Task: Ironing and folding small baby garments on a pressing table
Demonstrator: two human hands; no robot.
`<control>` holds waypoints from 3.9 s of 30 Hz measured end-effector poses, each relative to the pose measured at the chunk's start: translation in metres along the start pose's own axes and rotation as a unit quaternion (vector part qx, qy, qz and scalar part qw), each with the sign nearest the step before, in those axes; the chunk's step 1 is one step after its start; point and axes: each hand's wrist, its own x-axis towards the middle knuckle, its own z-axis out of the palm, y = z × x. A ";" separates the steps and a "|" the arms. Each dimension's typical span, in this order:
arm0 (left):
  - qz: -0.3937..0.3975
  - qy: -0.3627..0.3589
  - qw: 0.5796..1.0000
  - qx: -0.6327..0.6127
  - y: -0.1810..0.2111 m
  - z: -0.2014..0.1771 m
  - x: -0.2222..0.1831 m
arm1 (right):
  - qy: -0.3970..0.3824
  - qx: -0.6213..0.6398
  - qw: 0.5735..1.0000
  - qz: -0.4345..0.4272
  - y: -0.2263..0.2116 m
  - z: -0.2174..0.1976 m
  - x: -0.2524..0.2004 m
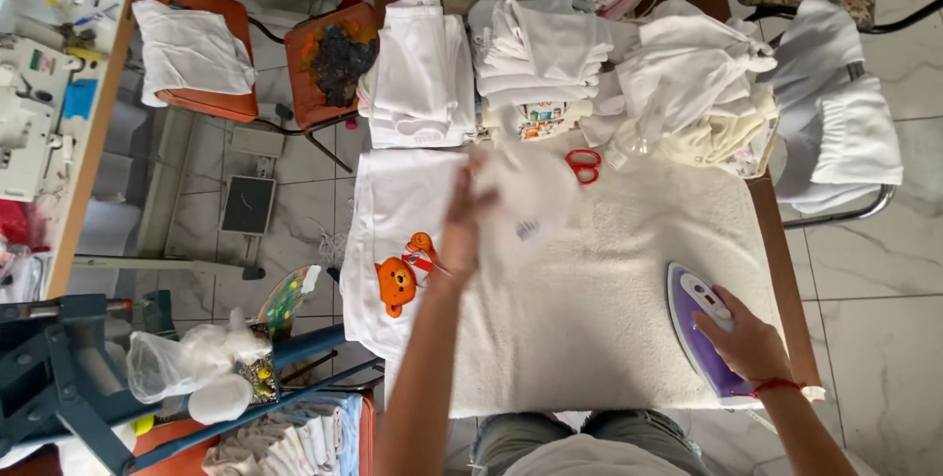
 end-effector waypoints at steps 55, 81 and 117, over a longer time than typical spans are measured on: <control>-0.328 0.230 0.916 -0.010 -0.183 -0.050 -0.134 | 0.068 0.088 0.925 -0.365 -0.001 0.108 0.009; 0.147 -0.093 0.823 0.541 -0.177 -0.015 -0.180 | -0.137 0.033 0.960 -0.243 -0.003 0.109 0.047; -0.002 0.130 0.769 0.625 -0.230 -0.084 -0.142 | -0.002 -0.023 0.920 -0.390 -0.019 0.163 0.065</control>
